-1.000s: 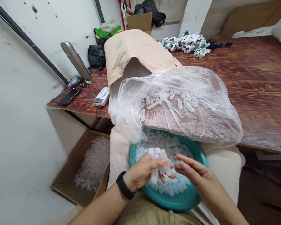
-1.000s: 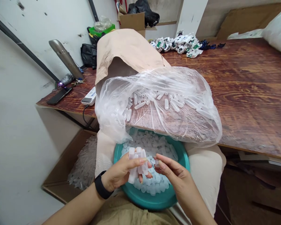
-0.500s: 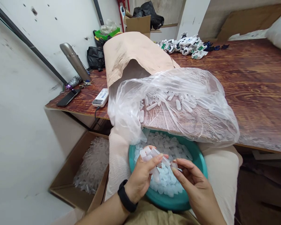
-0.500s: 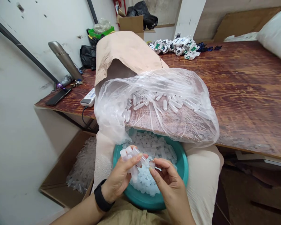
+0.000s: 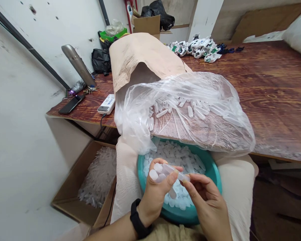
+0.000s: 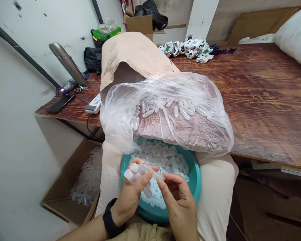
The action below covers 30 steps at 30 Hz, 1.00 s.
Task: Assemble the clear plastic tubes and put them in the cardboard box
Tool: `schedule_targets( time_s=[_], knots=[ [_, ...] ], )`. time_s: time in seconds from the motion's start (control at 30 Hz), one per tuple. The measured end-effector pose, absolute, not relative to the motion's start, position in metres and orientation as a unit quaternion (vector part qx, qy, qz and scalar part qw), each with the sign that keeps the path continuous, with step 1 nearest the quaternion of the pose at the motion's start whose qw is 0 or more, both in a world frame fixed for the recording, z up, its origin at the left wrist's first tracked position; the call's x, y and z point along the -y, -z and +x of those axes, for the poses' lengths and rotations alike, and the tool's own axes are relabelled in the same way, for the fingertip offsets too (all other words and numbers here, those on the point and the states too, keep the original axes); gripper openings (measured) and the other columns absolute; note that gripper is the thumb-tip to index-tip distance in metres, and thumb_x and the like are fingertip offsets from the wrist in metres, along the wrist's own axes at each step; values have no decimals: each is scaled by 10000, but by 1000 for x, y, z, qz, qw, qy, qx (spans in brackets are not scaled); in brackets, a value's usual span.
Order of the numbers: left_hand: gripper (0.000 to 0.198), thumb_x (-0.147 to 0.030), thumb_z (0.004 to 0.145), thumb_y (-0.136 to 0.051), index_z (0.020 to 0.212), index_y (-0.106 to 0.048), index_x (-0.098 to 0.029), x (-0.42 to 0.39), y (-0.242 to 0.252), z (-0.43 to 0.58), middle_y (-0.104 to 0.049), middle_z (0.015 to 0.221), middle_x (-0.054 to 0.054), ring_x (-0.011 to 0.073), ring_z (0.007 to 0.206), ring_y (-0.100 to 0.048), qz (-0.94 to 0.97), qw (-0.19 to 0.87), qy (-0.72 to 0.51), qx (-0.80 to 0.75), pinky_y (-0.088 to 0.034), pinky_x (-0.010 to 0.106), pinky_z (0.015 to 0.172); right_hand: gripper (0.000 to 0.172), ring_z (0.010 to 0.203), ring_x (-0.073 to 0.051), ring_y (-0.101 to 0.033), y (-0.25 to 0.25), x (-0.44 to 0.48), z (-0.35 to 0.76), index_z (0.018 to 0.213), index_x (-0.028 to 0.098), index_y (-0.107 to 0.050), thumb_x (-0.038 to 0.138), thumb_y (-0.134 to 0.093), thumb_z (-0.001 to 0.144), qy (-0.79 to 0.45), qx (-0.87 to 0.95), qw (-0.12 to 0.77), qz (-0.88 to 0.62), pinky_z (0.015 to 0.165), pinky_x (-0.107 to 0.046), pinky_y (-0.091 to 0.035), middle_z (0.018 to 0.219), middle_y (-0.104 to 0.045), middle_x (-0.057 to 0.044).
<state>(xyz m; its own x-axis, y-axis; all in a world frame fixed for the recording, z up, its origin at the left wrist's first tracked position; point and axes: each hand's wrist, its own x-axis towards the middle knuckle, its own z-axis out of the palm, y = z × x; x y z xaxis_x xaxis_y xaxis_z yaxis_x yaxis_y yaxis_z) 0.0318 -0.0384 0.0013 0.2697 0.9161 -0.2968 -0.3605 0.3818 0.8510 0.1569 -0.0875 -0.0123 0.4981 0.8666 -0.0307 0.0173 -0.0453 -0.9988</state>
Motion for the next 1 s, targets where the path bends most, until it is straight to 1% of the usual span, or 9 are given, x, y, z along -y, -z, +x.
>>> schedule_targets(
  time_s=[0.17, 0.33, 0.47, 0.57, 0.6, 0.73, 0.83, 0.93, 1.0],
  knots=[
    [385, -353, 844, -749, 1034, -429, -252, 39, -3, 30, -752, 1009, 30, 172, 781, -727, 387, 707, -424, -412, -530, 254, 633, 274, 620, -177, -702, 15, 89, 163, 964, 240, -651, 509, -622, 915, -386, 385, 561, -623, 584, -261, -593, 674, -699, -3],
    [359, -327, 857, -739, 1019, -431, -241, 39, -2, 32, -757, 1003, 34, 184, 863, -731, 357, 723, -434, -403, -550, 289, 762, 342, 720, -198, -722, 21, 93, 170, 1088, 234, -638, 484, -692, 861, -363, 460, 504, -635, 644, -284, -598, 865, -741, -39],
    [360, -299, 859, -739, 1031, -429, -239, 40, -1, 33, -759, 1003, 36, 172, 845, -725, 339, 739, -432, -391, -545, 294, 777, 299, 608, -175, -676, 19, 95, 175, 1020, 233, -657, 507, -565, 943, -320, 524, 439, -656, 576, -251, -547, 701, -690, 3],
    [364, -289, 841, -757, 1016, -444, -231, 40, -3, 32, -760, 989, 41, 163, 795, -718, 349, 744, -426, -378, -545, 307, 782, 471, 507, -156, -582, 14, 94, 178, 735, 241, -606, 492, -343, 1035, -318, 570, 415, -634, 528, -245, -490, 575, -593, 16],
    [365, -285, 831, -766, 1004, -450, -228, 40, -3, 32, -761, 982, 42, 164, 792, -718, 349, 746, -424, -375, -543, 309, 787, 499, 509, -155, -566, 13, 93, 179, 702, 242, -583, 483, -310, 1043, -322, 581, 409, -625, 527, -246, -481, 583, -584, 12],
    [366, -270, 825, -770, 1011, -457, -228, 39, -2, 32, -769, 957, 44, 178, 882, -720, 324, 751, -434, -377, -521, 307, 840, 356, 597, -164, -577, 12, 92, 184, 840, 238, -606, 482, -416, 1016, -337, 587, 394, -621, 559, -241, -479, 701, -607, 4],
    [385, -286, 822, -770, 1016, -442, -230, 39, -2, 34, -771, 952, 49, 170, 786, -719, 307, 774, -419, -362, -524, 305, 778, 473, 566, -158, -553, 13, 92, 186, 782, 238, -589, 456, -273, 1058, -388, 577, 379, -610, 546, -238, -463, 640, -574, 13],
    [404, -295, 814, -778, 1016, -435, -229, 39, -4, 35, -772, 940, 53, 182, 799, -724, 284, 788, -412, -359, -521, 304, 775, 367, 639, -171, -574, 11, 93, 183, 892, 234, -598, 499, -382, 1024, -389, 580, 376, -609, 604, -257, -476, 738, -605, -1],
    [393, -288, 817, -776, 1011, -440, -228, 39, -5, 35, -771, 929, 45, 177, 822, -720, 284, 784, -417, -362, -513, 295, 797, 377, 667, -177, -570, 8, 94, 178, 828, 234, -565, 538, -422, 1001, -392, 566, 391, -610, 635, -268, -474, 743, -586, -6]
  ],
)
